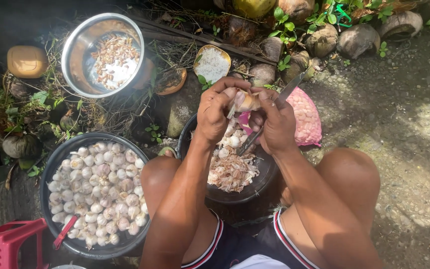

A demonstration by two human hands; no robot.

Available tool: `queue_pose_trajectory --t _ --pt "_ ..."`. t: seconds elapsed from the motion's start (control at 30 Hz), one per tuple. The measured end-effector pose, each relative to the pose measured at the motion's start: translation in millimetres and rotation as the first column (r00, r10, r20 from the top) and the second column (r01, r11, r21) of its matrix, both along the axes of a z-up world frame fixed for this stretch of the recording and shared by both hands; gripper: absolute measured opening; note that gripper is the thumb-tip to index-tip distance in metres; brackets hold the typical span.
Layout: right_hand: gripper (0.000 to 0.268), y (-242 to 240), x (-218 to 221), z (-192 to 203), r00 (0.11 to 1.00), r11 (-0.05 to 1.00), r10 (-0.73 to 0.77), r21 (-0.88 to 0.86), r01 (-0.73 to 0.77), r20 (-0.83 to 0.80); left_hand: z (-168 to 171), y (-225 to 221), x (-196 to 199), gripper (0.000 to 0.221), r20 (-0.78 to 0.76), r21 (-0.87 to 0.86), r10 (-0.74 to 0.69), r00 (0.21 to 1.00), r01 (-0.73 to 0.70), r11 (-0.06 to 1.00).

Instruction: Peeling garlic cloves by hand and with a small knife, placing the peeled cloves into a pink bag.

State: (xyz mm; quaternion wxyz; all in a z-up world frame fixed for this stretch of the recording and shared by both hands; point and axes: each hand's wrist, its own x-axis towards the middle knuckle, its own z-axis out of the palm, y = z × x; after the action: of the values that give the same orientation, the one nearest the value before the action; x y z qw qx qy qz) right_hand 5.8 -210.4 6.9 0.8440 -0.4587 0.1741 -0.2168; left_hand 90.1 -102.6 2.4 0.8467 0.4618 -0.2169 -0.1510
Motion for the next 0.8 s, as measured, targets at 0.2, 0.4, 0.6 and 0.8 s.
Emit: queue_pose_trajectory --t 0.2,0.4,0.6,0.8 --pt "0.028 5.5 -17.4 -2.7 0.989 0.985 0.138 0.116 -0.13 -0.062 13.5 19.3 -12.9 0.036 -0.264 -0.125 -0.082 0.961 0.051 0.991" --pt "0.024 -0.3 -20.7 -14.9 0.993 1.0 0.001 -0.031 -0.005 -0.116 -1.4 59.7 4.6 0.042 0.08 0.263 -0.013 0.997 -0.009 0.965" --pt "0.02 2.1 -35.8 -44.1 0.983 0.985 0.039 -0.158 -0.068 -0.181 -20.8 41.8 -60.1 0.026 -0.028 0.4 0.007 1.0 0.005 0.916" --pt "0.065 -10.9 -51.5 -23.2 0.85 0.625 0.229 -0.598 -0.502 -0.474 -48.2 54.4 -60.3 0.027 -0.182 0.322 -0.018 0.983 0.076 0.944"
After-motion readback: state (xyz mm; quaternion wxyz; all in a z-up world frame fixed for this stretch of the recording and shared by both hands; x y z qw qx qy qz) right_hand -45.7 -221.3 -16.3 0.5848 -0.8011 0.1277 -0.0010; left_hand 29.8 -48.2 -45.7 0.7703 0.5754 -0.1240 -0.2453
